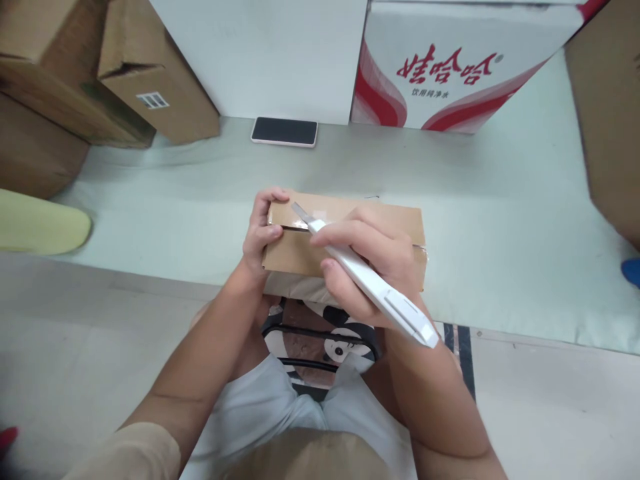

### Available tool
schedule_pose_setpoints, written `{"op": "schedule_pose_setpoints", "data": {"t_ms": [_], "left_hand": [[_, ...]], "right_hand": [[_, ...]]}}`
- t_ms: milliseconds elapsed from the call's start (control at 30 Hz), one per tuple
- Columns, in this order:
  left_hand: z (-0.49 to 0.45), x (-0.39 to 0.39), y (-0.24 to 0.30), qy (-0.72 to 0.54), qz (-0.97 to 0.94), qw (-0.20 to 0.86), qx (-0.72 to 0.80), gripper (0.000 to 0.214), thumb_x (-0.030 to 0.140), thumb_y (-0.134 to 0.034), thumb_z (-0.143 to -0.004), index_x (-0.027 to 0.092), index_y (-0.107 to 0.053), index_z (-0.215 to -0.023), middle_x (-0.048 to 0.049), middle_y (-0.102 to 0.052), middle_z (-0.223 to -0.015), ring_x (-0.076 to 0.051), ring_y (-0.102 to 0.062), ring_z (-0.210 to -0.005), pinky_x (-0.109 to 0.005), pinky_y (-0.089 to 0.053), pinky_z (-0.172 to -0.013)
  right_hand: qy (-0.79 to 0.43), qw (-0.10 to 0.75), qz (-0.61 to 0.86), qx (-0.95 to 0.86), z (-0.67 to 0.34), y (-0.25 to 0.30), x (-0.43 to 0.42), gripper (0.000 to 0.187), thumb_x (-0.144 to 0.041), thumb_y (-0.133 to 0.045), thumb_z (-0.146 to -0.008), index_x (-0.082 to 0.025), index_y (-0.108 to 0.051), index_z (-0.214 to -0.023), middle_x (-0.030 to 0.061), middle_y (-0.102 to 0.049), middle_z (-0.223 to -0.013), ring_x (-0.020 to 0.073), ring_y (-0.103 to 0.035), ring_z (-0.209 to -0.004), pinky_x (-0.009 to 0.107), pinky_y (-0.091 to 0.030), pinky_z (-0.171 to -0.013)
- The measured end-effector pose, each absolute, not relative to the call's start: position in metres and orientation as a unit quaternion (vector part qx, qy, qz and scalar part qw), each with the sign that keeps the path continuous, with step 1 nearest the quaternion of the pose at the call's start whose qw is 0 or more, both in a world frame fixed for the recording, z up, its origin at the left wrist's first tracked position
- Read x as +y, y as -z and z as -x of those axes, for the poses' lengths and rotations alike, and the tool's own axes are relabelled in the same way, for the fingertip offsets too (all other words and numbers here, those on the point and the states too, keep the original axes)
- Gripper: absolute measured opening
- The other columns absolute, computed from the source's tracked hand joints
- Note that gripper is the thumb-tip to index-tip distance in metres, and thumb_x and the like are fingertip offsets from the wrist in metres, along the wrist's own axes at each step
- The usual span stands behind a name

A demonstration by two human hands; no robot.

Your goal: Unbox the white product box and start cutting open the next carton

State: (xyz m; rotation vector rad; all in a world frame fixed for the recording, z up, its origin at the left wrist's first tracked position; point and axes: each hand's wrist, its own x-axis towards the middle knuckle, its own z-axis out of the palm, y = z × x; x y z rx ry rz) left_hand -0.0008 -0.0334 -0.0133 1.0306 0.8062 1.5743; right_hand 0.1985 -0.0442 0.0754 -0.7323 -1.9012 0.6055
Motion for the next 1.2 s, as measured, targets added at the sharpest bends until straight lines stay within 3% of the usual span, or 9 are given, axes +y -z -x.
{"op": "schedule_pose_setpoints", "data": {"t_ms": [100,300,733,1200], "left_hand": [[0.002,-0.032,0.014,-0.652,-0.438,0.515,0.342,0.052,0.057,-0.087,-0.064,0.028,-0.067,-0.103,-0.0037,-0.062,-0.107,-0.022,-0.06,-0.093,-0.033,-0.05,-0.082],[0.004,-0.032,0.018,-0.652,-0.452,0.502,0.345,0.053,0.059,-0.085,-0.067,0.028,-0.067,-0.106,-0.0039,-0.06,-0.107,-0.024,-0.059,-0.096,-0.035,-0.049,-0.085],[0.004,-0.029,0.021,-0.644,-0.487,0.478,0.346,0.055,0.062,-0.081,-0.068,0.029,-0.064,-0.108,-0.0025,-0.058,-0.107,-0.022,-0.055,-0.093,-0.034,-0.046,-0.08],[0.006,-0.029,0.026,-0.631,-0.5,0.484,0.344,0.056,0.062,-0.078,-0.072,0.031,-0.059,-0.114,-0.0041,-0.059,-0.111,-0.027,-0.059,-0.103,-0.039,-0.047,-0.089]], "right_hand": [[-0.241,0.488,0.293,-0.786,-0.198,-0.077,-0.042,0.011,-0.034,-0.064,-0.086,-0.026,-0.071,-0.081,0.001,-0.061,-0.066,0.0151,-0.052,-0.054,0.031,-0.04,-0.048],[-0.259,0.505,0.301,-0.766,-0.2,-0.072,-0.046,0.015,-0.022,-0.064,-0.088,-0.023,-0.071,-0.075,-0.0024,-0.06,-0.06,0.0109,-0.051,-0.051,0.027,-0.038,-0.05],[-0.157,0.479,0.405,-0.763,-0.189,-0.071,-0.051,0.021,-0.027,-0.066,-0.093,-0.021,-0.076,-0.076,-0.0006,-0.066,-0.061,0.0109,-0.057,-0.054,0.028,-0.037,-0.052],[-0.193,0.569,0.353,-0.717,-0.193,-0.069,-0.049,0.028,-0.03,-0.058,-0.096,-0.022,-0.072,-0.072,-0.0009,-0.066,-0.059,0.011,-0.054,-0.051,0.027,-0.04,-0.048]]}}
